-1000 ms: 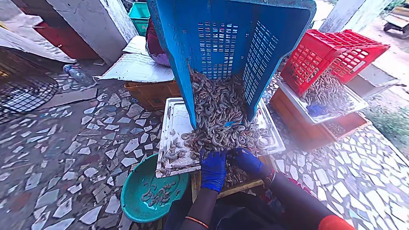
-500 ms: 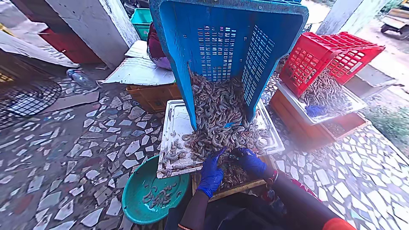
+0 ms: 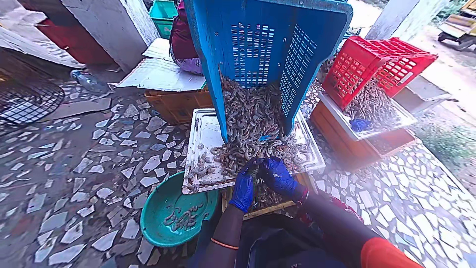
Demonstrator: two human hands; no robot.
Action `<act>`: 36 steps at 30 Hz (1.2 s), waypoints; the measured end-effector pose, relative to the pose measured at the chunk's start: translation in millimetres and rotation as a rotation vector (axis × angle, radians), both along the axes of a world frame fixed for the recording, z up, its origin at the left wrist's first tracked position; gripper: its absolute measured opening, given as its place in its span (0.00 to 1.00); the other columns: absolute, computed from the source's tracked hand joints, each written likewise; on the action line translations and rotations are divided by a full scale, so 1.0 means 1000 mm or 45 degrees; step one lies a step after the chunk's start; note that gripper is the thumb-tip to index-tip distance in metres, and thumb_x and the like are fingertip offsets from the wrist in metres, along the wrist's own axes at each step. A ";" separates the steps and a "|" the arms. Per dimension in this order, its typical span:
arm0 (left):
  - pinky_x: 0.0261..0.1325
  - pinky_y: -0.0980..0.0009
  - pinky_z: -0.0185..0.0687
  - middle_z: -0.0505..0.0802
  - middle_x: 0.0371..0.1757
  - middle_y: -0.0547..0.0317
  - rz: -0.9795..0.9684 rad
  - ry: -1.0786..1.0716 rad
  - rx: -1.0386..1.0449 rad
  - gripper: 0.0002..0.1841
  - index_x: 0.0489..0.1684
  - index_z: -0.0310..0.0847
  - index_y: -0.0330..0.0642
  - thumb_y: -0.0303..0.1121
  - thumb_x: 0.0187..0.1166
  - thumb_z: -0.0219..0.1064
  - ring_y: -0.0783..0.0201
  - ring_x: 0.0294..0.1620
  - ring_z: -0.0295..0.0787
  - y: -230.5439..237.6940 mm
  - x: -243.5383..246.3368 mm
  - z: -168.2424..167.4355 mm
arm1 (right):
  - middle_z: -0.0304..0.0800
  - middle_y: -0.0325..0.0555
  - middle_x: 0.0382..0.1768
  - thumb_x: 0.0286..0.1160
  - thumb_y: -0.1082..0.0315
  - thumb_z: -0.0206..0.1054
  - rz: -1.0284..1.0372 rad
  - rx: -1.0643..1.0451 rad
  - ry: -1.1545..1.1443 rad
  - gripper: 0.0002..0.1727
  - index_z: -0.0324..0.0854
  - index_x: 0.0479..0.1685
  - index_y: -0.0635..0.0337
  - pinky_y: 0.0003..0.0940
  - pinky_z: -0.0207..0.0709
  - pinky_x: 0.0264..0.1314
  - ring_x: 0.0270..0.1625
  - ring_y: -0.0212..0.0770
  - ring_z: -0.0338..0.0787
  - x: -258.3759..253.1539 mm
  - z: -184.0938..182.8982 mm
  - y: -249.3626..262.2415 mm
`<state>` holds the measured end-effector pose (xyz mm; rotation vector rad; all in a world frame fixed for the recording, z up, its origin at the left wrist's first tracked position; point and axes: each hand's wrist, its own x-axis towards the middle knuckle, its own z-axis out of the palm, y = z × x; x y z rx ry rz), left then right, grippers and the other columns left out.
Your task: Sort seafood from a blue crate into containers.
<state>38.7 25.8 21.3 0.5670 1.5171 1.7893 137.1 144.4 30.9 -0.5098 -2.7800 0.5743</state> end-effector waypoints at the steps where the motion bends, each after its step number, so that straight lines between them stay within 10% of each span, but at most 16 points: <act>1: 0.76 0.69 0.77 0.82 0.74 0.42 0.060 -0.108 0.012 0.23 0.79 0.67 0.25 0.22 0.88 0.40 0.66 0.72 0.81 0.001 -0.001 0.000 | 0.93 0.54 0.60 0.76 0.64 0.65 0.011 0.100 0.101 0.21 0.87 0.67 0.56 0.59 0.66 0.83 0.66 0.54 0.90 -0.003 -0.007 0.001; 6: 0.74 0.61 0.78 0.83 0.74 0.47 0.256 -0.339 -0.003 0.21 0.80 0.66 0.31 0.29 0.94 0.42 0.62 0.72 0.81 -0.018 -0.025 0.012 | 0.93 0.51 0.58 0.80 0.63 0.64 0.016 -0.148 0.115 0.16 0.89 0.59 0.57 0.51 0.78 0.74 0.65 0.50 0.89 -0.005 0.010 0.010; 10: 0.76 0.49 0.74 0.87 0.74 0.56 0.294 0.507 -1.066 0.19 0.73 0.85 0.56 0.31 0.87 0.58 0.56 0.77 0.80 -0.074 -0.077 0.016 | 0.87 0.51 0.68 0.81 0.55 0.62 -0.031 -0.132 -0.602 0.21 0.84 0.70 0.45 0.61 0.74 0.75 0.72 0.55 0.84 -0.006 0.005 0.012; 14: 0.70 0.25 0.68 0.71 0.87 0.42 0.230 0.744 -1.783 0.34 0.90 0.64 0.63 0.40 0.78 0.65 0.32 0.85 0.65 -0.104 -0.109 -0.003 | 0.82 0.52 0.75 0.81 0.69 0.57 0.029 -0.083 -0.677 0.24 0.79 0.76 0.45 0.62 0.77 0.72 0.75 0.58 0.82 -0.028 -0.034 0.000; 19: 0.70 0.30 0.72 0.76 0.84 0.43 -0.168 0.788 -1.700 0.30 0.86 0.70 0.65 0.41 0.81 0.62 0.35 0.83 0.69 -0.072 -0.092 -0.017 | 0.71 0.61 0.83 0.71 0.73 0.66 0.241 0.119 -0.797 0.36 0.71 0.85 0.45 0.73 0.71 0.70 0.77 0.71 0.76 -0.032 -0.054 -0.009; 23: 0.72 0.32 0.72 0.79 0.82 0.48 -0.567 0.951 -1.575 0.27 0.83 0.74 0.69 0.39 0.82 0.61 0.37 0.82 0.72 -0.032 -0.067 -0.020 | 0.82 0.48 0.75 0.75 0.70 0.63 0.252 -0.012 -0.632 0.24 0.83 0.72 0.43 0.67 0.71 0.74 0.76 0.60 0.80 0.004 -0.051 0.016; 29: 0.69 0.33 0.76 0.77 0.82 0.39 -0.715 1.127 -1.594 0.31 0.82 0.76 0.51 0.30 0.73 0.68 0.33 0.79 0.74 0.006 -0.040 -0.027 | 0.88 0.45 0.68 0.84 0.68 0.53 -0.081 -0.178 -0.588 0.22 0.86 0.68 0.39 0.55 0.78 0.72 0.69 0.50 0.87 0.004 -0.028 0.035; 36: 0.71 0.42 0.80 0.72 0.84 0.35 -0.793 1.057 -1.681 0.26 0.75 0.78 0.36 0.26 0.74 0.67 0.35 0.79 0.75 0.011 -0.035 -0.025 | 0.83 0.65 0.69 0.76 0.70 0.64 0.154 0.068 -0.763 0.19 0.86 0.65 0.52 0.71 0.73 0.66 0.68 0.71 0.82 -0.055 -0.044 0.005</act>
